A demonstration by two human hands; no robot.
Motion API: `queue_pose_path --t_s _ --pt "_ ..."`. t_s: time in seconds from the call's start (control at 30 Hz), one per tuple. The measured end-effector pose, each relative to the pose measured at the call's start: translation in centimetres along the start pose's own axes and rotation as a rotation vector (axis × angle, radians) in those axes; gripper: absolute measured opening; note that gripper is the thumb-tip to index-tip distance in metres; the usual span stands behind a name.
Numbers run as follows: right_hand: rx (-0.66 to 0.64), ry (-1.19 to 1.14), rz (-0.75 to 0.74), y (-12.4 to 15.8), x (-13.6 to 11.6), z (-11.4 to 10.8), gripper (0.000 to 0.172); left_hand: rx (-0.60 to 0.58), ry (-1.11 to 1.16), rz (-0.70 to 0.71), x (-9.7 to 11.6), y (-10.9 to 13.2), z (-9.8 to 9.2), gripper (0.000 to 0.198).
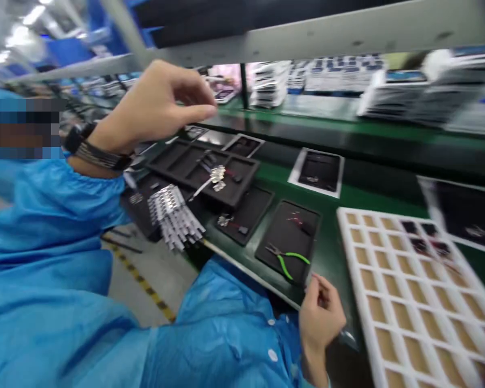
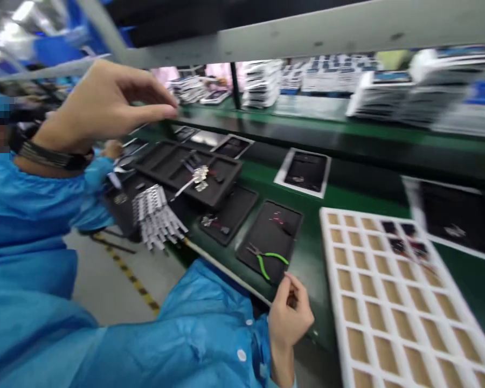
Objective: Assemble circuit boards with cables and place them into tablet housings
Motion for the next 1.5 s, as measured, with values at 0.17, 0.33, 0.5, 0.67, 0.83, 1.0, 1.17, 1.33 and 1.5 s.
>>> queue_pose_path --t_s 0.17,0.33,0.5,0.67,0.83,1.0,1.17,1.33,1.5 --pt "-0.346 -0.153 -0.236 2.4 -8.8 4.9 0.031 0.157 -0.13 -0.571 -18.1 17.0 -7.2 0.041" --pt "-0.626 -0.144 -0.515 5.3 -16.6 9.9 0.028 0.092 -0.163 -0.764 -29.8 26.6 -3.8 0.021" --pt "-0.726 0.055 -0.641 4.4 -17.6 13.6 0.035 0.095 -0.184 -0.627 -35.7 25.6 0.5 0.03" --pt "-0.654 0.157 -0.51 2.2 -14.2 14.3 0.044 -0.029 -0.221 -0.58 -39.0 21.4 3.0 0.038" --pt "-0.634 0.159 -0.412 1.5 -12.2 13.3 0.043 -0.181 -0.221 -0.561 -39.7 19.0 4.4 0.022" --pt "-0.418 0.261 -0.417 -1.1 -11.0 11.9 0.032 -0.238 -0.285 -0.542 -38.6 19.2 4.4 0.036" --pt "-0.514 0.475 -0.7 0.1 -13.0 15.4 0.036 0.238 -0.119 -0.448 -27.3 23.9 0.8 0.051" --pt "-0.68 0.737 -0.882 1.2 -14.8 20.0 0.034 -0.132 0.924 -0.225 -13.0 29.1 10.0 0.06" --pt "-0.788 0.833 -0.929 1.0 -15.5 21.0 0.019 -0.127 1.054 -0.5 -9.9 29.1 24.6 0.025"
Point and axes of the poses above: each hand's wrist, its own y-axis away from the middle knuckle, its own z-axis out of the palm, x = y × z, the point moved 7 cm from there along -y, towards the middle knuckle, and after that the axes turned 14 degrees about y, right-handed, at the moved point
